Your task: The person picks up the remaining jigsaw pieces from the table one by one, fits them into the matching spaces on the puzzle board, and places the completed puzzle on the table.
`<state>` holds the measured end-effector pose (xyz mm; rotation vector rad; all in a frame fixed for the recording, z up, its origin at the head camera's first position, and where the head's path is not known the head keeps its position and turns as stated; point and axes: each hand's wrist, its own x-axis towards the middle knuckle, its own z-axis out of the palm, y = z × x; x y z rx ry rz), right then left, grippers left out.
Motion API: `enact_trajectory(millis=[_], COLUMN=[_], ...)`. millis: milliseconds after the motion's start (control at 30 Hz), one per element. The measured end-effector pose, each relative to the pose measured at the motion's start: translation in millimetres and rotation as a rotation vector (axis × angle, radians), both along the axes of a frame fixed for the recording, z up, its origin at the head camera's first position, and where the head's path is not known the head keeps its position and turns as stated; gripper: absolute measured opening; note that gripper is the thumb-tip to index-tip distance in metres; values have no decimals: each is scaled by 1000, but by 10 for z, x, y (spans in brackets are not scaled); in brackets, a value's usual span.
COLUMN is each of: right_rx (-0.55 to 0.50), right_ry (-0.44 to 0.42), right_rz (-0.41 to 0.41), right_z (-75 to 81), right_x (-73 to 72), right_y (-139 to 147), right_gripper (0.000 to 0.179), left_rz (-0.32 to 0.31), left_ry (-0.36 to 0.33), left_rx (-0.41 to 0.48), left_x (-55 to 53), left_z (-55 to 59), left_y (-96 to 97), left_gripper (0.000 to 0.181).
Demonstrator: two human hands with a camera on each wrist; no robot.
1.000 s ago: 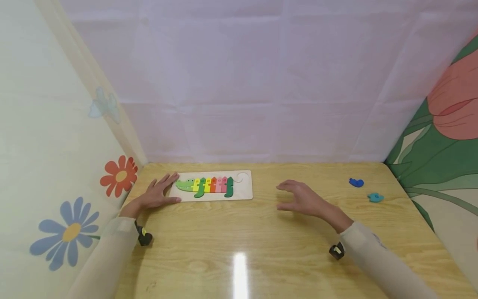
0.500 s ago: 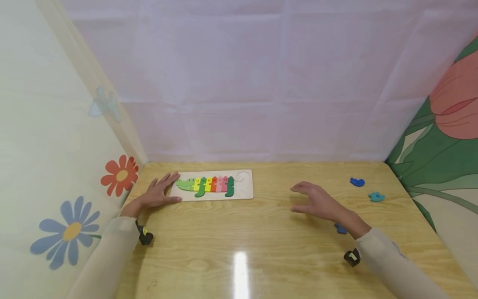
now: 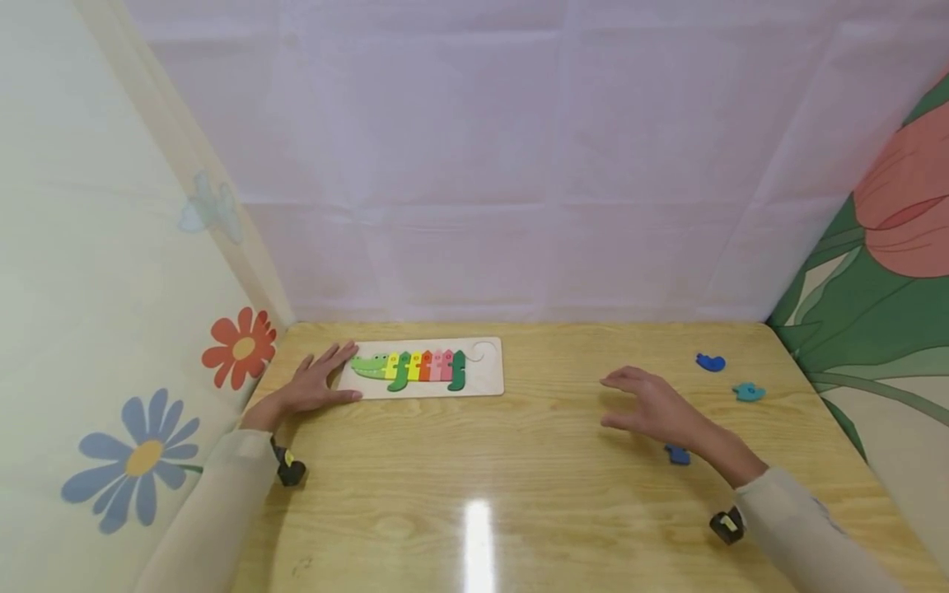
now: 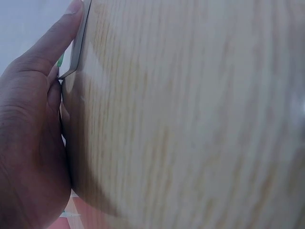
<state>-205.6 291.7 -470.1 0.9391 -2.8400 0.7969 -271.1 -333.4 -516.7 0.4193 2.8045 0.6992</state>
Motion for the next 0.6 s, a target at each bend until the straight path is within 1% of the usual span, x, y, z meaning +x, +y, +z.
enact_trajectory(millis=[267, 467, 600], right_rx=[9, 12, 19], right_ry=[-13, 29, 58], right_rz=[-40, -49, -54], right_z=[39, 48, 32], right_x=[118, 223, 269], right_y=[168, 312, 401], right_gripper=[61, 61, 60], left_rz=[-3, 8, 12], left_ry=[14, -5, -3], left_rx=[-7, -14, -20], left_x=[2, 14, 15], left_z=[8, 8, 7], left_y=[10, 21, 18], left_gripper=[109, 110, 110])
